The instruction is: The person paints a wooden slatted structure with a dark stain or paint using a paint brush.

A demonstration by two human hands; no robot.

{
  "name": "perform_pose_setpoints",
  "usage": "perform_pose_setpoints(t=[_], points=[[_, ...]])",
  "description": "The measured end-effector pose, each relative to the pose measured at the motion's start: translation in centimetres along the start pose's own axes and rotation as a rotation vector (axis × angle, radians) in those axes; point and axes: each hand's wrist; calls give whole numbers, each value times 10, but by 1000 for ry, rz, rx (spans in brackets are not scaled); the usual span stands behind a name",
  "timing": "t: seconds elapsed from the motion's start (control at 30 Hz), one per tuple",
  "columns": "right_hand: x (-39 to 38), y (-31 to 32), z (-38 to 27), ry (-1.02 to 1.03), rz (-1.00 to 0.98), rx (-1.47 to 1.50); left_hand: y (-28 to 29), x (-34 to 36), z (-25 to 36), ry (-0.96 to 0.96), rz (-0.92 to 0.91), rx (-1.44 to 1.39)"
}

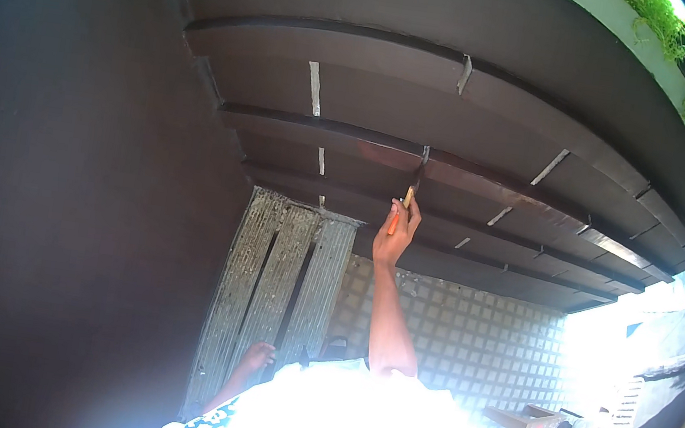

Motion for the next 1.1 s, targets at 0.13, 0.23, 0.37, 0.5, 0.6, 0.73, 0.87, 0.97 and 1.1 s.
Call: perform_pose_setpoints(t=[0.13, 0.23, 0.37, 0.5, 0.6, 0.73, 0.87, 0.97, 1.1], points=[[-10, -28, -9, -9, 3, -3, -4, -2, -11, 22, 22, -3], [-24, -43, -29, -10, -112, 72, -4, -6, -18, 36, 13, 26], [-30, -47, -49, -53, -264, 206, 0, -6, -25, 67, 15, 19], [-4, -22, -20, 25, -109, 98, 2, -1, -22, 32, 11, -37], [14, -1, -10, 13, 5, 59, 7, 2, -26, 27, 4, -52], [20, -3, -20, 52, 8, 20, 1, 0, -21, 88, 2, 22], [1, -37, -35, 29, -106, 75, -6, -1, -3, 82, 7, 22], [-15, -55, -54, -5, -196, 194, -13, -10, 15, 35, 31, -17], [-20, -40, -34, -82, -35, 212, -14, -13, 20, 15, 49, -44]])
Point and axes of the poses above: each hand's wrist, its own x-axis towards the middle knuckle, its own y-axis out of the back of the hand, z = x × y, and after that the axes turned 11 degrees about z, right-handed
